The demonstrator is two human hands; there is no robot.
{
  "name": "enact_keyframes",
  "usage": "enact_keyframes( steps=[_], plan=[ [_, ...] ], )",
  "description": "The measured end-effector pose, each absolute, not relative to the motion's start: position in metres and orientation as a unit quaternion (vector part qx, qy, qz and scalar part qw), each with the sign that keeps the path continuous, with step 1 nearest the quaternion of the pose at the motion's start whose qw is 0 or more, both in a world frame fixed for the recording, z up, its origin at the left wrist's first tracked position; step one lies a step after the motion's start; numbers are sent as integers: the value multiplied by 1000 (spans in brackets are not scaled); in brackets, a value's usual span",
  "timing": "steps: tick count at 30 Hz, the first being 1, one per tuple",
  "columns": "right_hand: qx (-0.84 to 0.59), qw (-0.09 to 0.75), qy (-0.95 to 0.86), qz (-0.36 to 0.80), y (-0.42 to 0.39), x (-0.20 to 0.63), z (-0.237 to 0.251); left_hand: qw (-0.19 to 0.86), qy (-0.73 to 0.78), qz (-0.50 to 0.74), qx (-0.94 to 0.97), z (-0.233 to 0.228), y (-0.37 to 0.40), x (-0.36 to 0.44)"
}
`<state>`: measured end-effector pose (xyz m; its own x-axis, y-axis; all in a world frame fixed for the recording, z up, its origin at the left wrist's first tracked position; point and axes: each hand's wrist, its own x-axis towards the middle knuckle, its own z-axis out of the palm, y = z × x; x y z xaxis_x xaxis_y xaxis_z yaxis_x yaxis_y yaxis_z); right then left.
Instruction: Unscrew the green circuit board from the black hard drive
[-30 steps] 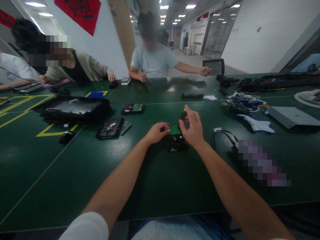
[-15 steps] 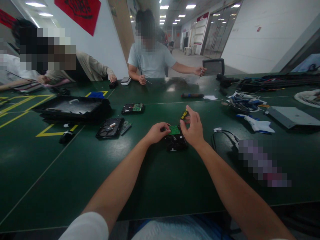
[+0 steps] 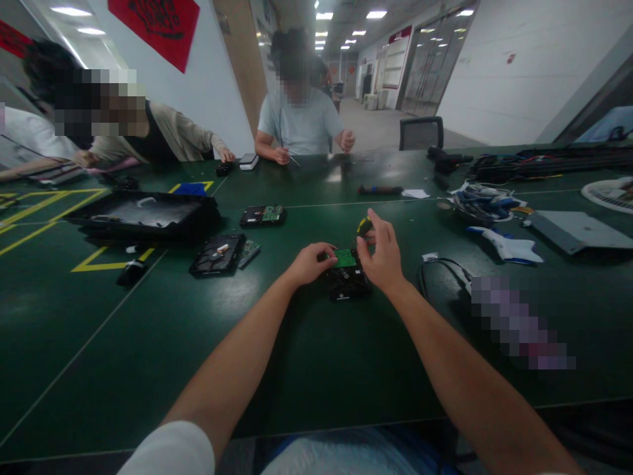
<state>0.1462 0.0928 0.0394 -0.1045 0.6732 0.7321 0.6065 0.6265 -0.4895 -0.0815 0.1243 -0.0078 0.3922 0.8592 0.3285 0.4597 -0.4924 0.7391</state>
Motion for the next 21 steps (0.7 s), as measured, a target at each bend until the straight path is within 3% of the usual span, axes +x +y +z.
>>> enact_keyframes(
  steps=[21],
  plan=[
    [-463, 509, -725, 37, 94, 146, 37, 289, 427, 350, 782, -4, 122, -81]
  ],
)
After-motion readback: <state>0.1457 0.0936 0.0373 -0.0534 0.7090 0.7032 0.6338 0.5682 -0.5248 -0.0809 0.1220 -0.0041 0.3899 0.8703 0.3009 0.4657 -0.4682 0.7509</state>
